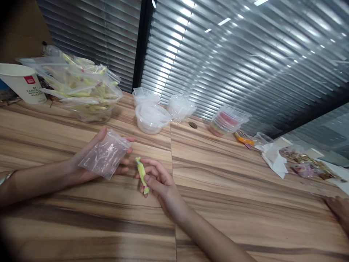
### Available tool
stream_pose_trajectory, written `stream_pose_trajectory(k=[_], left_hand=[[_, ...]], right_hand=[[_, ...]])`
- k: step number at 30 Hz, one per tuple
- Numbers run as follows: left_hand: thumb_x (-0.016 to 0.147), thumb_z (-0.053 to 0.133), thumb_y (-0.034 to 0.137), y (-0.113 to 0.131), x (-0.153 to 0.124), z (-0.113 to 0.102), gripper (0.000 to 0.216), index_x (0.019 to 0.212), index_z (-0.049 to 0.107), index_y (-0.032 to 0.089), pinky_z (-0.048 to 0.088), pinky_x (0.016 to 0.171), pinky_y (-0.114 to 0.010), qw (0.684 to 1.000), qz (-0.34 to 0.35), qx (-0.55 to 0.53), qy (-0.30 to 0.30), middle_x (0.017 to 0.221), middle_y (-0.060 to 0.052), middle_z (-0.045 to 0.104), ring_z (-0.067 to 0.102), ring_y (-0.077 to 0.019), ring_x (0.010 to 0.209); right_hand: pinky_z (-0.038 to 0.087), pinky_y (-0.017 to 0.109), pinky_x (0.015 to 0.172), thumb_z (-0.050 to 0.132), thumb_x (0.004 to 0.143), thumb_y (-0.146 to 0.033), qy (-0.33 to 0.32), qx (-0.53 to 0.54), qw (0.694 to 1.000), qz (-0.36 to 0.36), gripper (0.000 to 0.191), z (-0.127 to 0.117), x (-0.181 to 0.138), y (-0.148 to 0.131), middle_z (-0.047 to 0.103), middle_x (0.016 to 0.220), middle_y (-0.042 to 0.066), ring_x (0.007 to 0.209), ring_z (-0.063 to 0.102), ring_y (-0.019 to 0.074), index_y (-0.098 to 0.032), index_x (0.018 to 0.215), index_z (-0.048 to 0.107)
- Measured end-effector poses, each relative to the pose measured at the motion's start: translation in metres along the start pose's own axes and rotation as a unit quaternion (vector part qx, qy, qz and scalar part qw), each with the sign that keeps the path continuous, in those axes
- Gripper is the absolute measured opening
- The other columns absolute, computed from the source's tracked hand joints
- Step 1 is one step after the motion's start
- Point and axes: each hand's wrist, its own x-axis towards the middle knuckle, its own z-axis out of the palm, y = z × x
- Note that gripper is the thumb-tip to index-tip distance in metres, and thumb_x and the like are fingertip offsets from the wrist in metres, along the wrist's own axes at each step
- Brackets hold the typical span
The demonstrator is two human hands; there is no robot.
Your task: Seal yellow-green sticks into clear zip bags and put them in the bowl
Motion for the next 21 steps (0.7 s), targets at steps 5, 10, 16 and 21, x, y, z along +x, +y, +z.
stream_pose_trajectory(k=[5,10,16,21], left_hand=[[0.076,0.048,0.066,-0.0003,0.0014,-0.0019,0.059,0.112,0.061,0.020,0.049,0.057,-0.028,1.000,0.001,0.022,0.013,0.106,-0.009,0.064,0.059,-0.0148,0.061],[0.080,0.049,0.059,0.0019,0.0042,-0.0012,0.054,0.112,0.061,0.017,0.048,0.056,-0.026,1.000,-0.010,0.016,0.020,0.116,-0.013,0.061,0.060,-0.0167,0.066],[0.086,0.046,0.047,0.0051,0.0019,-0.0009,0.046,0.117,0.057,0.014,0.049,0.060,-0.027,0.999,-0.041,-0.015,-0.020,0.115,-0.014,0.062,0.063,-0.0181,0.072],[0.087,0.046,0.045,0.0036,0.0018,-0.0035,0.046,0.120,0.054,0.015,0.049,0.060,-0.027,0.998,-0.044,-0.022,-0.028,0.109,-0.014,0.065,0.063,-0.0183,0.071]], right_hand=[[0.039,0.024,0.056,0.059,0.081,-0.027,0.012,0.016,1.000,0.005,0.039,-0.0002,0.0005,0.0005,0.062,0.089,0.003,0.061,0.051,0.0110,-0.029,0.118,0.049],[0.037,0.024,0.057,0.059,0.081,-0.023,0.023,0.059,0.998,0.003,0.027,-0.0031,0.0006,0.0019,0.062,0.089,0.004,0.063,0.048,0.0107,-0.025,0.107,0.053],[0.033,0.022,0.057,0.056,0.083,-0.019,0.019,0.090,0.996,0.008,0.016,-0.0047,0.0008,0.0001,0.062,0.085,0.005,0.060,0.045,0.0082,-0.020,0.099,0.054],[0.031,0.021,0.056,0.052,0.084,-0.016,0.005,0.109,0.994,-0.003,0.017,-0.0044,0.0012,0.0007,0.062,0.084,0.006,0.060,0.045,0.0080,-0.017,0.100,0.054]])
